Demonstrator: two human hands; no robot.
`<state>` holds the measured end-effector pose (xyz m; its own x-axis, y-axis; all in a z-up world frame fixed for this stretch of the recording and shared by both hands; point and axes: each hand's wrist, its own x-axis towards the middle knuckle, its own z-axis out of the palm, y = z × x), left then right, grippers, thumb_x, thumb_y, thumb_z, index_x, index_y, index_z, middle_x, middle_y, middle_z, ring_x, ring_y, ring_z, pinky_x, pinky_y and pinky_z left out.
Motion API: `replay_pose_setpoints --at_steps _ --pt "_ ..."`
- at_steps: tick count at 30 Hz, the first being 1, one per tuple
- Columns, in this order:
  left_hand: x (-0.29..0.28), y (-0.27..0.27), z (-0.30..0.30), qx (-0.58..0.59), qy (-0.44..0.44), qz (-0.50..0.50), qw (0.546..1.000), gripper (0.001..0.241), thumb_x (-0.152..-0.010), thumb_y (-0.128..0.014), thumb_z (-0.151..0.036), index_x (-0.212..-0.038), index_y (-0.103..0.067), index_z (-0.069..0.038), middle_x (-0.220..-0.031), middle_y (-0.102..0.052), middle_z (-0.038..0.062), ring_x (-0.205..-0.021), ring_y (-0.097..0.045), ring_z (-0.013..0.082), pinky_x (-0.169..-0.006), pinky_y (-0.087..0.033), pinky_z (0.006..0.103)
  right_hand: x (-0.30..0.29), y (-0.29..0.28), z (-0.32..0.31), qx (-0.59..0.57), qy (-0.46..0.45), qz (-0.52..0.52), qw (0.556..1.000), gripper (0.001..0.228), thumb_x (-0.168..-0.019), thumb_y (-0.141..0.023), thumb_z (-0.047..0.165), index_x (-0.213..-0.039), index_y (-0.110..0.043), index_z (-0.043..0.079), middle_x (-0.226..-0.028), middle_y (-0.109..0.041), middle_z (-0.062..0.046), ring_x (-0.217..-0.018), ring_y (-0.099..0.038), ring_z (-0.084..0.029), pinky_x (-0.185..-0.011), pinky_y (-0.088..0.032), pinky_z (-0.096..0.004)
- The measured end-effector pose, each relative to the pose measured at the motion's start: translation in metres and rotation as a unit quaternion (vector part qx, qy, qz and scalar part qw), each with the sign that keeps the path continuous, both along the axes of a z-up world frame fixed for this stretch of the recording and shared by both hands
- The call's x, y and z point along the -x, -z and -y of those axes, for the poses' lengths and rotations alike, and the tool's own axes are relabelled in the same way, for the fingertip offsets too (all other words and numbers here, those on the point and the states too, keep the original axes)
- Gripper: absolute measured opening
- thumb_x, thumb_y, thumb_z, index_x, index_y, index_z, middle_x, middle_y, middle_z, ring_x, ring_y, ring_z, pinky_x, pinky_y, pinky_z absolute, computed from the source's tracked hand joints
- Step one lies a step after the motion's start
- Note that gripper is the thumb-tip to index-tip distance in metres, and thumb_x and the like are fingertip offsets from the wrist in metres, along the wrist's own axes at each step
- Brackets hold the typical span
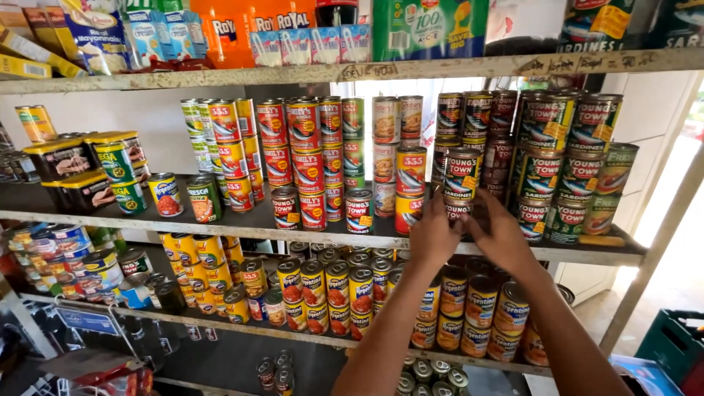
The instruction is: Packing various canned food products from a grocery shelf into a cardboard box.
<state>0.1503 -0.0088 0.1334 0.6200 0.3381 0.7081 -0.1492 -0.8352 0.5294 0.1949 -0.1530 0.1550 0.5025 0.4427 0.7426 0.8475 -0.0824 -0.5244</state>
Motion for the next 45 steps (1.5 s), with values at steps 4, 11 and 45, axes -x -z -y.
replay_pose_setpoints --at_steps 4,11,45 --pt "-0.011 0.001 0.008 -0.013 -0.001 0.024 1.0 0.081 -0.085 -0.079 -0.043 -0.145 -0.041 -0.003 -0.126 -0.06 0.025 -0.098 -0.067 0.0483 -0.075 -0.055 0.0582 0.002 0.001 0.034 -0.012 0.082 0.088 0.993 0.047 -0.09 -0.068 0.008 -0.135 -0.057 0.001 -0.12 -0.067 -0.022 -0.105 -0.07 -0.034 -0.09 -0.055 -0.042" --pt "-0.042 0.0 0.037 0.019 0.027 -0.016 0.999 0.077 -0.084 -0.08 -0.046 -0.137 -0.044 -0.003 -0.126 -0.061 0.022 -0.102 -0.067 0.0474 -0.077 -0.056 0.0565 -0.005 0.013 0.083 0.031 0.199 0.166 0.965 0.034 -0.085 -0.067 0.002 -0.117 -0.071 0.013 -0.116 -0.063 -0.014 -0.114 -0.056 -0.035 -0.103 -0.045 -0.047" --pt "-0.063 -0.007 0.061 0.017 0.018 0.072 0.997 0.088 -0.069 -0.088 -0.021 -0.137 -0.039 0.006 -0.131 -0.047 0.028 -0.119 -0.052 0.0509 -0.092 -0.052 0.0537 0.014 0.06 0.065 -0.028 0.341 0.219 0.914 0.048 -0.082 -0.06 0.016 -0.127 -0.07 0.03 -0.134 -0.051 -0.012 -0.124 -0.04 -0.038 -0.109 -0.028 -0.056"
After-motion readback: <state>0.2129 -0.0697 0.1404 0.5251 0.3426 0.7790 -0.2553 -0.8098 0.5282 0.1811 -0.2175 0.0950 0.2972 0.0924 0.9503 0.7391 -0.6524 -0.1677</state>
